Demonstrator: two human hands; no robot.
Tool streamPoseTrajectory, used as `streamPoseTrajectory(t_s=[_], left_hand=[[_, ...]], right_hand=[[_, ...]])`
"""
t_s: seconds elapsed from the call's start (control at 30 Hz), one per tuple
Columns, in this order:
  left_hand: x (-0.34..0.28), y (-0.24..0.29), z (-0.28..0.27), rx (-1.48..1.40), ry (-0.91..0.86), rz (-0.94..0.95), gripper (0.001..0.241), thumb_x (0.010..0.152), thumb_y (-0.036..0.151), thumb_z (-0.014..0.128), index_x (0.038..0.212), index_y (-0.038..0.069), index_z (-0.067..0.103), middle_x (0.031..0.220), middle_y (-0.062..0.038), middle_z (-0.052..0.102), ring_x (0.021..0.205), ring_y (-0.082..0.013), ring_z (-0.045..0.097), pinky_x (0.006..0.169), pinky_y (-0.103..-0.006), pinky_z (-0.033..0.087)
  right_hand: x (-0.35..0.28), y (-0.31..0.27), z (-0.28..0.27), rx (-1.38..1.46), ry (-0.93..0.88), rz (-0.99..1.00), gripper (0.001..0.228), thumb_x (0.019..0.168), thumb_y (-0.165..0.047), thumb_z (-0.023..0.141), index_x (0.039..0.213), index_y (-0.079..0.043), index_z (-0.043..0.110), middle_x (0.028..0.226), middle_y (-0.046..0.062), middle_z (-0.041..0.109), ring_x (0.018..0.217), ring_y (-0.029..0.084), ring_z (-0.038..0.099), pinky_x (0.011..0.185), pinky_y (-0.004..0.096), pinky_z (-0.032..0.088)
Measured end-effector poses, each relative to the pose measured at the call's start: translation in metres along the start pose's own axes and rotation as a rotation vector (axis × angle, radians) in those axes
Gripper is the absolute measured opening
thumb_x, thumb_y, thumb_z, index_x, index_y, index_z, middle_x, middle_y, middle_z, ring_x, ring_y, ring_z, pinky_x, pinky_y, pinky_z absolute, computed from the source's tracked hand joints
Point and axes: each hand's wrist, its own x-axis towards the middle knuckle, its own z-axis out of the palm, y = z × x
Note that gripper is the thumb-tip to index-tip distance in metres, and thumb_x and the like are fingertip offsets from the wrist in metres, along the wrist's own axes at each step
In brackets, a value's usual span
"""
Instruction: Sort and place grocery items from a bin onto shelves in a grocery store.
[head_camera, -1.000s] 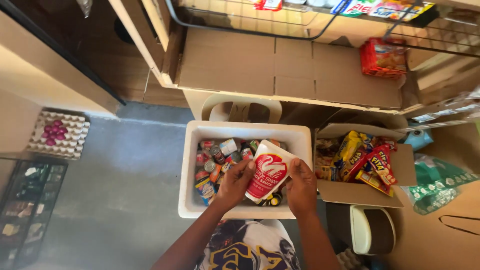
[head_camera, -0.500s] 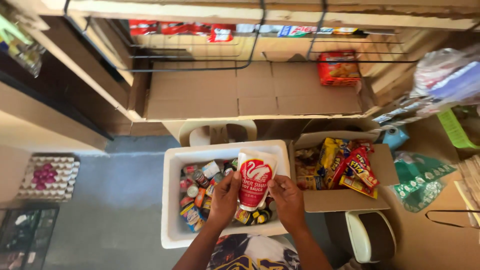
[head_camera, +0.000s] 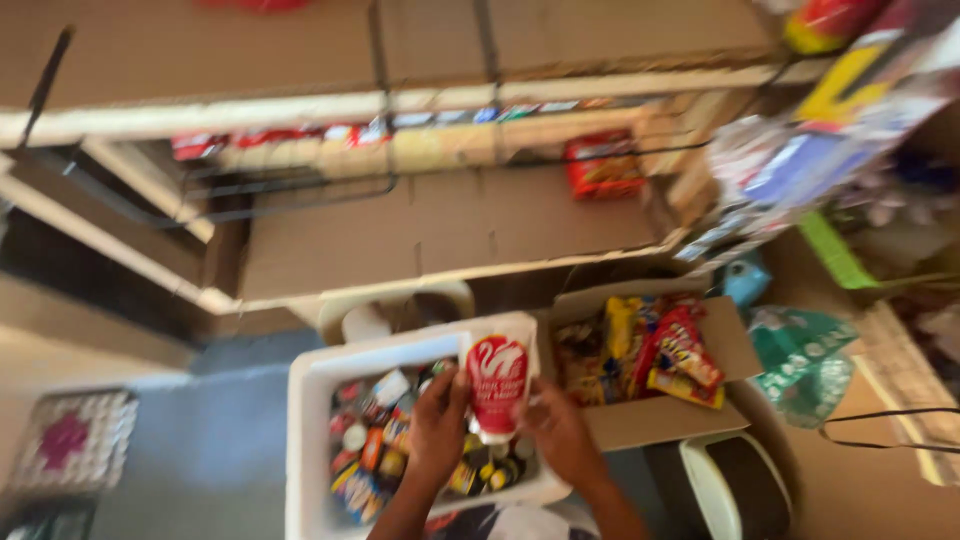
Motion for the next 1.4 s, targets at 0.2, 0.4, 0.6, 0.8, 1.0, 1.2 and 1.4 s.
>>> streamPoseTrajectory(t_s=[0.2, 0.4, 0.6, 0.8, 1.0, 1.2, 1.4], left_hand=[[-0.015, 0.082, 0.042, -0.128, -0.281, 0.042, 0.058, 0.096, 0.023, 0.064, 0.15, 0.01, 0.048, 0.13, -0.003, 0.07, 0.114, -0.0143, 0.068, 0.092, -0.031, 0.058], [0.013, 0.128, 0.081, -0.02, -0.393, 0.308, 0.073, 0.091, 0.013, 0.073, 0.155, 0.009, 0.039, 0.134, -0.009, 0.069, 0.119, -0.0167, 0.067, 0.097, -0.0321, 0.056], [0.041, 0.227, 0.126, -0.04, -0.431, 0.461, 0.06, 0.091, 0.014, 0.075, 0.145, 0.004, 0.051, 0.124, -0.009, 0.074, 0.112, -0.0156, 0.071, 0.091, -0.0323, 0.06], [0.076, 0.299, 0.163, 0.074, -0.313, 0.727, 0.044, 0.09, 0.016, 0.078, 0.13, 0.005, 0.062, 0.115, -0.008, 0.074, 0.102, -0.0156, 0.073, 0.087, -0.032, 0.059], [0.117, 0.344, 0.194, 0.038, -0.188, 0.82, 0.035, 0.09, 0.018, 0.077, 0.121, 0.005, 0.067, 0.102, -0.008, 0.077, 0.088, -0.0146, 0.071, 0.075, -0.0326, 0.06], [0.158, 0.365, 0.212, 0.062, -0.08, 0.941, 0.032, 0.092, 0.017, 0.078, 0.118, 0.003, 0.066, 0.097, -0.01, 0.078, 0.081, -0.0165, 0.073, 0.07, -0.0325, 0.059], [0.204, 0.39, 0.242, 0.103, -0.175, 0.754, 0.034, 0.089, 0.019, 0.077, 0.118, 0.005, 0.065, 0.092, -0.012, 0.077, 0.073, -0.0207, 0.075, 0.062, -0.0363, 0.059]], right_hand=[[-0.001, -0.04, -0.022, 0.143, -0.043, -0.033, 0.04, 0.097, -0.014, 0.068, 0.133, -0.001, 0.058, 0.116, 0.012, 0.074, 0.105, 0.019, 0.071, 0.086, 0.034, 0.061], [0.021, -0.105, -0.058, 0.277, -0.03, -0.143, 0.041, 0.096, -0.009, 0.063, 0.135, -0.003, 0.051, 0.125, 0.012, 0.068, 0.114, 0.02, 0.07, 0.094, 0.036, 0.061], [0.07, -0.172, -0.094, 0.198, 0.092, -0.38, 0.052, 0.093, -0.004, 0.063, 0.142, -0.004, 0.043, 0.125, 0.013, 0.066, 0.109, 0.02, 0.066, 0.086, 0.036, 0.056], [0.1, -0.266, -0.111, 0.09, 0.088, -0.835, 0.047, 0.102, -0.007, 0.062, 0.144, 0.0, 0.042, 0.129, 0.015, 0.061, 0.116, 0.02, 0.062, 0.101, 0.036, 0.053], [0.109, -0.331, -0.105, -0.151, 0.257, -0.849, 0.05, 0.098, -0.008, 0.063, 0.145, -0.001, 0.045, 0.136, 0.012, 0.058, 0.127, 0.021, 0.059, 0.099, 0.037, 0.055], [0.133, -0.348, -0.107, -0.533, 0.371, -0.984, 0.057, 0.095, -0.006, 0.064, 0.147, 0.001, 0.044, 0.14, 0.02, 0.058, 0.121, 0.031, 0.065, 0.099, 0.036, 0.054], [0.184, -0.362, -0.128, -0.745, 0.518, -1.123, 0.064, 0.092, -0.007, 0.067, 0.149, 0.005, 0.042, 0.147, 0.029, 0.051, 0.135, 0.044, 0.052, 0.111, 0.045, 0.043]])
